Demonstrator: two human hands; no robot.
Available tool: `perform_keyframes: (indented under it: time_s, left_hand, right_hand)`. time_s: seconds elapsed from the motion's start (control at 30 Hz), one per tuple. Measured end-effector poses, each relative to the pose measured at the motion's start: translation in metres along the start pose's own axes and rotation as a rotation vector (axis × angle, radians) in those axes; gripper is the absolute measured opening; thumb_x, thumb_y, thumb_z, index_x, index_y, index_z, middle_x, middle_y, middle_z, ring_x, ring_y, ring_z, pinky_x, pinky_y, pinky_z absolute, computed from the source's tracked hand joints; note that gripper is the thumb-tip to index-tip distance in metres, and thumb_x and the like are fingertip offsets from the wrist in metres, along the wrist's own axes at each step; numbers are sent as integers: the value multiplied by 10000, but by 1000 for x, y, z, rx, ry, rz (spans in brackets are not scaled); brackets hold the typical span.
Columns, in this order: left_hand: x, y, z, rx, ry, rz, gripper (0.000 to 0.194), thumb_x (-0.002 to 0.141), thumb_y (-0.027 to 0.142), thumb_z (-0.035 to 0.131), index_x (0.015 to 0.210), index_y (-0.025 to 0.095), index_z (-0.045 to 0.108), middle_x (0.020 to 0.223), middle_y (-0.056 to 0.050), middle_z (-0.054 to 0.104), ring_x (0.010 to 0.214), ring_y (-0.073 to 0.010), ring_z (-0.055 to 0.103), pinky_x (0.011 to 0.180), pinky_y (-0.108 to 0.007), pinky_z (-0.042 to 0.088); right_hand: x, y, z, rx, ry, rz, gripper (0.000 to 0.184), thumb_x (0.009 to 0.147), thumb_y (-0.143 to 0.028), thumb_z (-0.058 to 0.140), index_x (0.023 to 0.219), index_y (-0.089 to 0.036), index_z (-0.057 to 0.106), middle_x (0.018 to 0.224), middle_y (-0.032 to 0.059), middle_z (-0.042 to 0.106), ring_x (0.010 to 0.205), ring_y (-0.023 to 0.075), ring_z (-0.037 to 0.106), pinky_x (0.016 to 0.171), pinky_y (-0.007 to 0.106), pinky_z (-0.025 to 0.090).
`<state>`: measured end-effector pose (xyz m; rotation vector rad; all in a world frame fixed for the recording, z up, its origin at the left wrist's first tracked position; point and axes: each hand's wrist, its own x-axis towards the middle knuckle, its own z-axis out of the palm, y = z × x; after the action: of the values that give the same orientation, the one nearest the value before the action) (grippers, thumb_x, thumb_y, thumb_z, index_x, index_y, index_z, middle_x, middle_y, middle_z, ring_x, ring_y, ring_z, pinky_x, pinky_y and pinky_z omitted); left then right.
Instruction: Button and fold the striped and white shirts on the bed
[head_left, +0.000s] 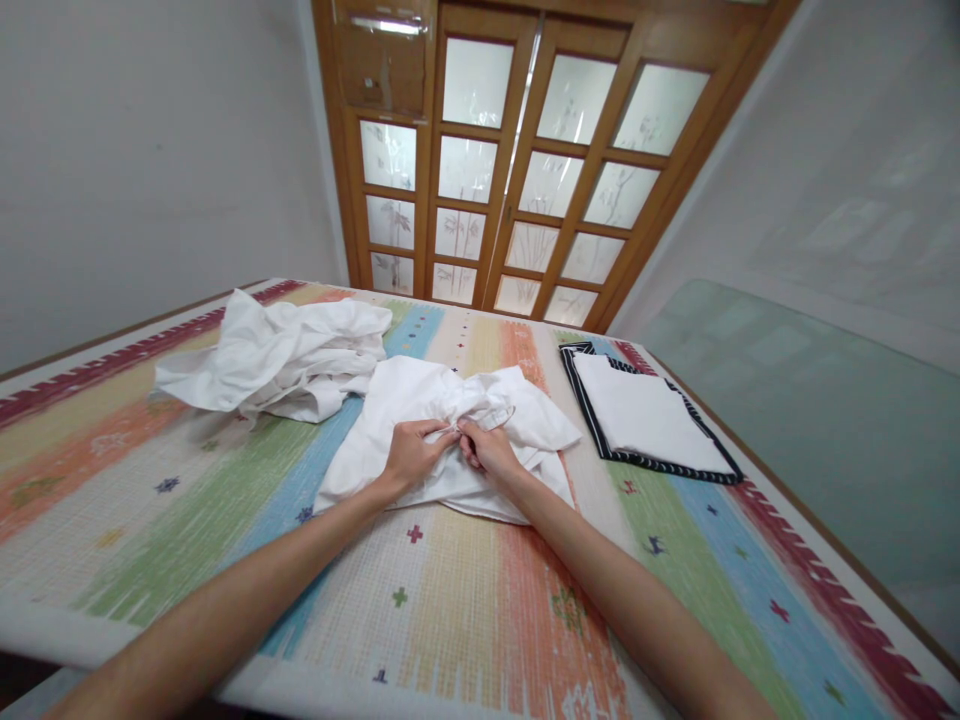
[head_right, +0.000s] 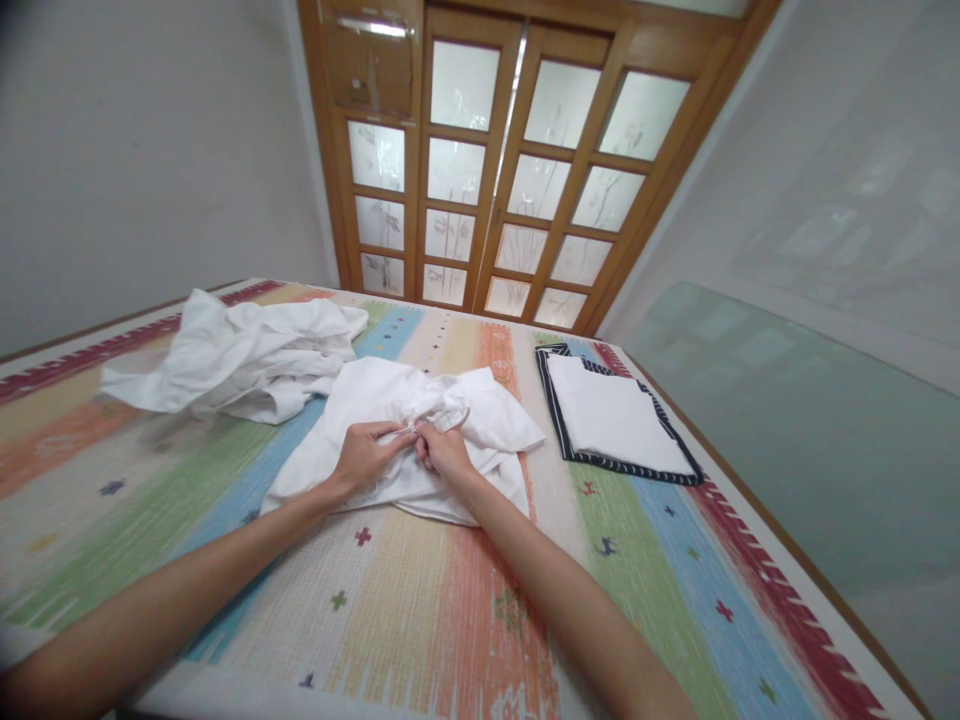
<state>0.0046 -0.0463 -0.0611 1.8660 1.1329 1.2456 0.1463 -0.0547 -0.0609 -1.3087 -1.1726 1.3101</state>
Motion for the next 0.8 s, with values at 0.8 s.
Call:
perform_keyframes:
  time_s: [0.8]
  left_hand:
    - [0, -5, -2, 75, -74, 127, 164, 816, 297, 639, 823, 179, 753, 854, -42, 769, 780, -204, 708, 769, -274, 534]
  right_hand:
    - [-3, -8, -30, -554, -132, -258, 540, 898, -476, 434, 425, -217, 461, 392, -24, 436, 422, 118, 436, 532, 248, 359]
